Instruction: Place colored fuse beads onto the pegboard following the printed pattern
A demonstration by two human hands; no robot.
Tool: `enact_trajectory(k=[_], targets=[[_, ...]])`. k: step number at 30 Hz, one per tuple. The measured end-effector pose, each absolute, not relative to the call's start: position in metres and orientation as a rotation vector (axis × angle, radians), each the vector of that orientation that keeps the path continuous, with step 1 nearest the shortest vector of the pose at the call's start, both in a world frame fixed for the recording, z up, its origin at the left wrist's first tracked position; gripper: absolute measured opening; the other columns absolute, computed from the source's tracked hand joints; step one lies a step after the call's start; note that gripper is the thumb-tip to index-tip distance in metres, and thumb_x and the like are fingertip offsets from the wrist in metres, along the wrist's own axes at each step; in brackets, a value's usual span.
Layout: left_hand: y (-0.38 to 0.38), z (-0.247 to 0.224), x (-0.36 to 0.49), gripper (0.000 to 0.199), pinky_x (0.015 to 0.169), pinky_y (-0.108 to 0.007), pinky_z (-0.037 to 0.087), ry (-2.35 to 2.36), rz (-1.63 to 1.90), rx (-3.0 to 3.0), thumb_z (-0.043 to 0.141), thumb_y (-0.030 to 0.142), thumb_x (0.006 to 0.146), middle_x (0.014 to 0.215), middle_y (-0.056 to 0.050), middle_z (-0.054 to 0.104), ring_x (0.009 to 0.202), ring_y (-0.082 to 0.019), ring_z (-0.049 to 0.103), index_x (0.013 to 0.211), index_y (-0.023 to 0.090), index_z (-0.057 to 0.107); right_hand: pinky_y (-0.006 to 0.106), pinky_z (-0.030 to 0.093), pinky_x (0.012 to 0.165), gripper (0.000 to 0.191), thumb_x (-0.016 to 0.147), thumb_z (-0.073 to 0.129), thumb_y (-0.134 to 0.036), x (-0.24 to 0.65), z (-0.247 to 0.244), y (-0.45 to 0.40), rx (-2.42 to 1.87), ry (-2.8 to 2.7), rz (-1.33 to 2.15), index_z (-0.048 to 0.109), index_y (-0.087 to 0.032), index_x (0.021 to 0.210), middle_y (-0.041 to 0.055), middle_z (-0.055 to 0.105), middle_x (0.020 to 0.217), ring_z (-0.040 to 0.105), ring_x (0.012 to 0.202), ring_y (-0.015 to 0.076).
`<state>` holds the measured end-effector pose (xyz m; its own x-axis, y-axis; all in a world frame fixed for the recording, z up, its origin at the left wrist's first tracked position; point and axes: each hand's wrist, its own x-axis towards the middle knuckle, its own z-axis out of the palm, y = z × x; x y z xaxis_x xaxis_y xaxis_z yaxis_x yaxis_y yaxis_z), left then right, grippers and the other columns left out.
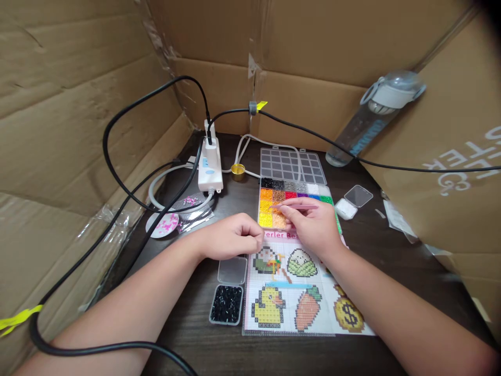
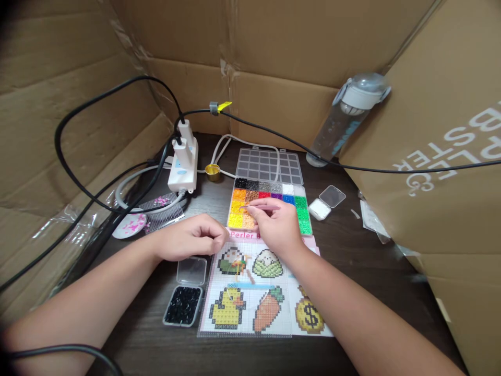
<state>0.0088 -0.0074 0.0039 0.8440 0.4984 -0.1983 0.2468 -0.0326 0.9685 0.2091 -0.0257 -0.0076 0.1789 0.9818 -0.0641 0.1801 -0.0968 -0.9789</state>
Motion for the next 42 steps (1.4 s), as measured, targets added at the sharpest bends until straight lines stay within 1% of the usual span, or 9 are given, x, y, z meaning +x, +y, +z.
enact_trajectory(k=[7,10,13,16,19,22,24,28,42], targets=[[-0.007,0.003,0.008,0.023,0.053,-0.025,0.026,0.591,0.228,1.619,0.053,0.022,0.077,0.054,0.006,0.037,0.053,-0.008,0.031,0.056,0.016,0.046,0.024,0.049,0.041,0.016,0.073,0.079,-0.027,0.210,-0.007,-0.026,-1.439,-1.147,1.058,0.075,-0.013,0.079,0.0035,0.071,0.064,0.058,0.044,0.0101],[-0.007,0.003,0.008,0.023,0.053,-0.025,0.027,0.591,0.227,1.635,0.053,0.023,0.078,0.054,0.005,0.037,0.054,-0.009,0.032,0.056,0.016,0.046,0.024,0.049,0.042,0.015,0.073,0.079,-0.026,0.212,-0.005,-0.025,-1.423,-1.138,1.046,0.075,-0.013,0.079,0.0031,0.070,0.061,0.058,0.044,0.0103],[-0.007,0.003,0.008,0.024,0.052,-0.025,0.026,0.592,0.223,1.648,0.053,0.023,0.078,0.054,0.006,0.036,0.053,-0.009,0.031,0.056,0.016,0.046,0.024,0.050,0.044,0.015,0.073,0.081,-0.028,0.219,0.003,-0.028,-1.374,-1.142,1.021,0.076,-0.015,0.079,0.0021,0.068,0.059,0.058,0.045,0.0106],[-0.008,0.004,0.009,0.024,0.052,-0.025,0.024,0.589,0.215,1.652,0.053,0.022,0.078,0.054,0.006,0.034,0.053,-0.009,0.030,0.056,0.017,0.045,0.025,0.051,0.045,0.016,0.072,0.082,-0.031,0.228,0.018,-0.039,-1.320,-1.177,1.000,0.077,-0.018,0.080,0.0029,0.071,0.064,0.059,0.047,0.0110],[-0.008,0.004,0.009,0.024,0.051,-0.025,0.025,0.588,0.221,1.654,0.053,0.021,0.077,0.053,0.005,0.036,0.052,-0.009,0.030,0.055,0.017,0.045,0.025,0.049,0.042,0.015,0.074,0.080,-0.032,0.236,0.026,-0.057,-1.387,-1.281,1.015,0.077,-0.019,0.078,0.0021,0.068,0.057,0.058,0.043,0.0119],[-0.007,0.003,0.010,0.024,0.051,-0.025,0.024,0.589,0.217,1.660,0.053,0.022,0.078,0.053,0.005,0.035,0.052,-0.009,0.030,0.055,0.017,0.046,0.025,0.048,0.039,0.014,0.074,0.080,-0.032,0.241,0.019,-0.073,-1.461,-1.320,1.137,0.077,-0.018,0.077,0.0021,0.067,0.053,0.058,0.040,0.0126],[-0.006,0.002,0.010,0.024,0.050,-0.025,0.023,0.592,0.209,1.666,0.053,0.022,0.078,0.053,0.005,0.035,0.052,-0.009,0.030,0.056,0.017,0.046,0.025,0.049,0.041,0.014,0.074,0.080,-0.031,0.243,0.007,-0.079,-1.443,-1.316,1.222,0.077,-0.018,0.079,0.0022,0.068,0.055,0.058,0.042,0.0125],[-0.006,0.002,0.010,0.025,0.052,-0.025,0.025,0.590,0.208,1.673,0.053,0.020,0.080,0.055,0.004,0.034,0.053,-0.009,0.030,0.056,0.016,0.046,0.024,0.049,0.042,0.012,0.076,0.079,-0.029,0.246,-0.011,-0.080,-1.437,-1.328,1.225,0.077,-0.018,0.080,0.0015,0.068,0.054,0.059,0.043,0.0120],[-0.006,0.006,0.012,0.027,0.052,-0.026,0.025,0.615,0.199,1.659,0.055,0.019,0.078,0.055,0.004,0.034,0.054,-0.010,0.030,0.053,0.017,0.044,0.025,0.050,0.043,0.010,0.075,0.079,-0.028,0.252,-0.015,-0.078,-1.406,-1.340,1.311,0.078,-0.019,0.077,0.0052,0.074,0.066,0.058,0.043,0.0112]])
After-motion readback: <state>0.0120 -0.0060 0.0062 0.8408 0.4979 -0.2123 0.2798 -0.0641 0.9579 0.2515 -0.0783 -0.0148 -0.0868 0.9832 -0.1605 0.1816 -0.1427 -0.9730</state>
